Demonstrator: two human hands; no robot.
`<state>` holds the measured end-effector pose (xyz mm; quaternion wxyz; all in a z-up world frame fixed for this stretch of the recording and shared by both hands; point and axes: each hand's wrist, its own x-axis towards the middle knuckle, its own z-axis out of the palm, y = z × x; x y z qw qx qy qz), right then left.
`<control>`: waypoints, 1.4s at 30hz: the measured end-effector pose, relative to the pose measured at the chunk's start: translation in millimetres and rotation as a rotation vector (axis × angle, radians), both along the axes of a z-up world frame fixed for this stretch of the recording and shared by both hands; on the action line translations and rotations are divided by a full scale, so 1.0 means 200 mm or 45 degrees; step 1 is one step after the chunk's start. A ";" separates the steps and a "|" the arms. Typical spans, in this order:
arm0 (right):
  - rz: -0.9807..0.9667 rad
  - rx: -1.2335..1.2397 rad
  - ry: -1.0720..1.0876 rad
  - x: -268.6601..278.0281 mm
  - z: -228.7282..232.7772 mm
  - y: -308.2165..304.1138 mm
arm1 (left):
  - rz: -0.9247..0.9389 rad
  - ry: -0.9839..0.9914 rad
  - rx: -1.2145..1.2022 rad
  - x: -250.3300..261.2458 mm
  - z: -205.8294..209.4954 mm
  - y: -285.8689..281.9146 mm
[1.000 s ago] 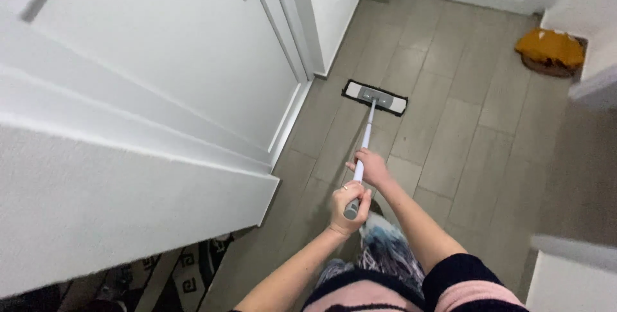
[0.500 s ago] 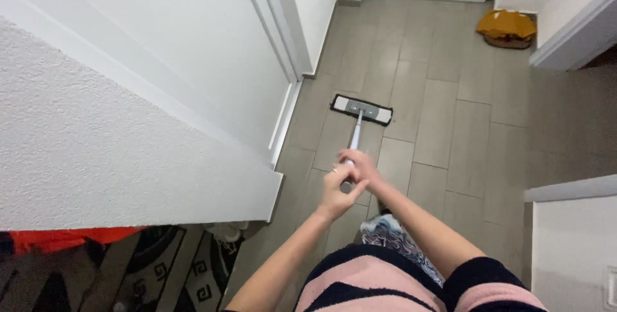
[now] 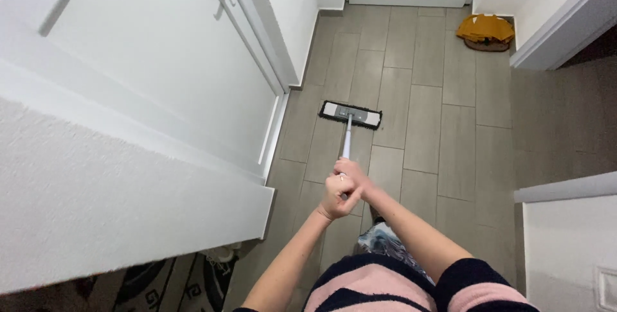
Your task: The person mopping the floor, they open the door and mop the floor in front of the door and in the hallway using a mop.
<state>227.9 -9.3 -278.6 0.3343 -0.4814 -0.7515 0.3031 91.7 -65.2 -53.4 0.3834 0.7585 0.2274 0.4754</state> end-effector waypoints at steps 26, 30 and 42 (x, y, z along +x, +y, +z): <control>-0.060 -0.082 -0.216 1.15 -0.06 1.64 | 0.279 0.112 -0.102 1.19 -0.40 1.58; -0.087 -0.200 -0.219 1.18 0.02 1.52 | 0.280 0.108 -0.083 1.22 -0.38 1.47; -0.110 -0.093 -0.117 0.67 0.26 0.52 | 0.167 0.035 -0.222 0.70 -0.24 0.59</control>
